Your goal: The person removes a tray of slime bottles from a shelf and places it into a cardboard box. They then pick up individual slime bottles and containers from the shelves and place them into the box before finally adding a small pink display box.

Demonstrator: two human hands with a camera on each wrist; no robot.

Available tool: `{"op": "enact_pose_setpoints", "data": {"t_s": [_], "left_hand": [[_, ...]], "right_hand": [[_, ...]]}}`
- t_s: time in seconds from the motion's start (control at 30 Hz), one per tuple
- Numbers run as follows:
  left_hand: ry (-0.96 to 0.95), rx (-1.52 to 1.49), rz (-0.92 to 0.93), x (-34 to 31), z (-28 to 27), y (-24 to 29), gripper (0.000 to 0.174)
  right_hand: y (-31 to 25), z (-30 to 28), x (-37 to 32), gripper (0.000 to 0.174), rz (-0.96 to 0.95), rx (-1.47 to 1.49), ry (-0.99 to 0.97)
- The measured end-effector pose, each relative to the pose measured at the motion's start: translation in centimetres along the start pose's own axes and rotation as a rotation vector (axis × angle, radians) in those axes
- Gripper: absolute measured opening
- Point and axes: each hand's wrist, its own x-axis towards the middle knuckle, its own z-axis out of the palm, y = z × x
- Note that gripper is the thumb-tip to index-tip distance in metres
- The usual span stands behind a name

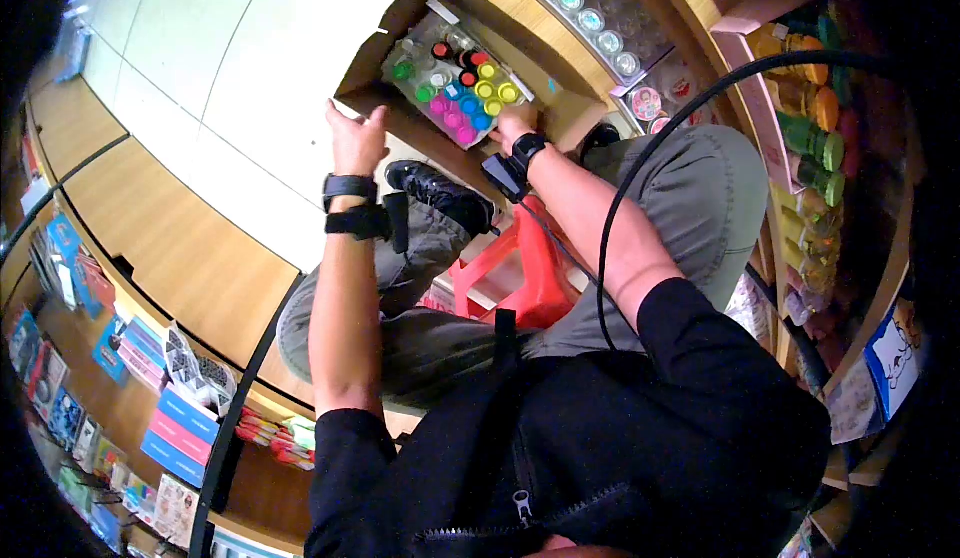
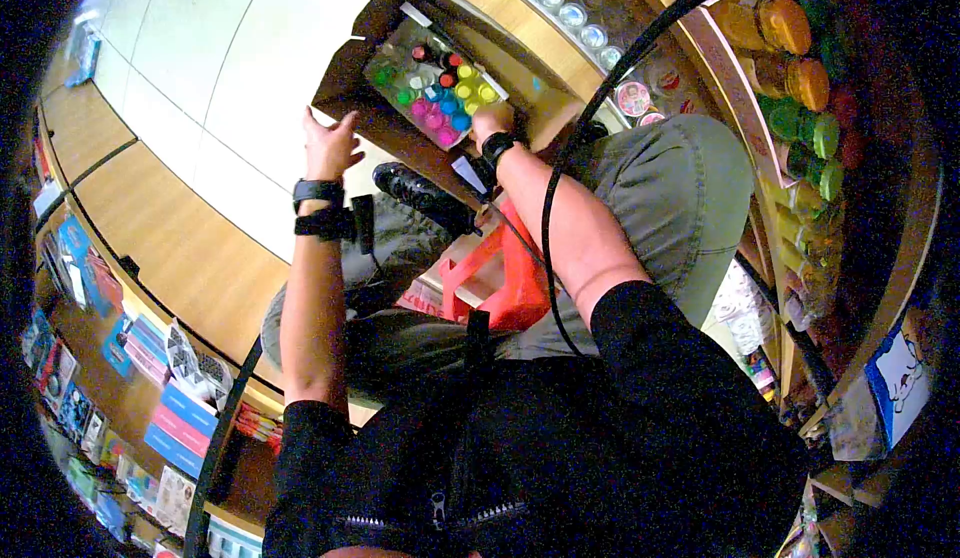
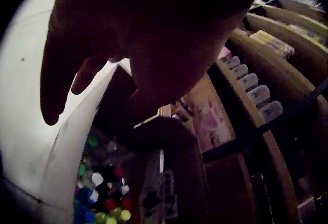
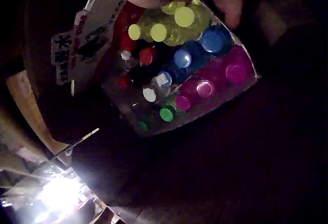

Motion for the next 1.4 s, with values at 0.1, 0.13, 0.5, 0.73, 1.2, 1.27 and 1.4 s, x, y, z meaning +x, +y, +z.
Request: {"op": "enact_pose_setpoints", "data": {"t_s": [0.1,0.13,0.5,0.73,1.2,1.27,1.4], "left_hand": [[0.000,-0.049,-0.021,-0.2,2.3,-1.6,0.077],[-0.059,-0.080,-0.068,-0.2,2.7,-1.5,0.069],[-0.038,-0.077,0.250,1.4,3.9,-4.9,0.046],[-0.043,-0.010,0.247,1.1,4.0,-4.6,0.054],[-0.014,-1.108,0.153,-13.3,-3.1,10.2,0.060],[-0.121,-1.186,0.242,-18.0,-3.4,11.1,0.061],[-0.272,-1.298,0.281,-23.1,-3.1,10.4,0.063]], "right_hand": [[-0.1,-0.3,2.7,0.029,-0.167,-0.246,0.016],[-1.3,-0.1,1.2,0.027,-0.107,-0.200,0.079],[-4.1,-0.6,0.7,0.019,-0.235,-0.413,0.460],[-1.9,-1.3,4.4,0.020,-0.230,-0.182,0.483],[-7.1,1.6,-13.2,0.030,-0.201,0.132,-0.401],[-10.5,-1.2,-22.9,0.018,-0.243,0.275,-0.540],[-13.9,-9.8,-31.5,0.027,-0.504,0.346,-0.751]]}}
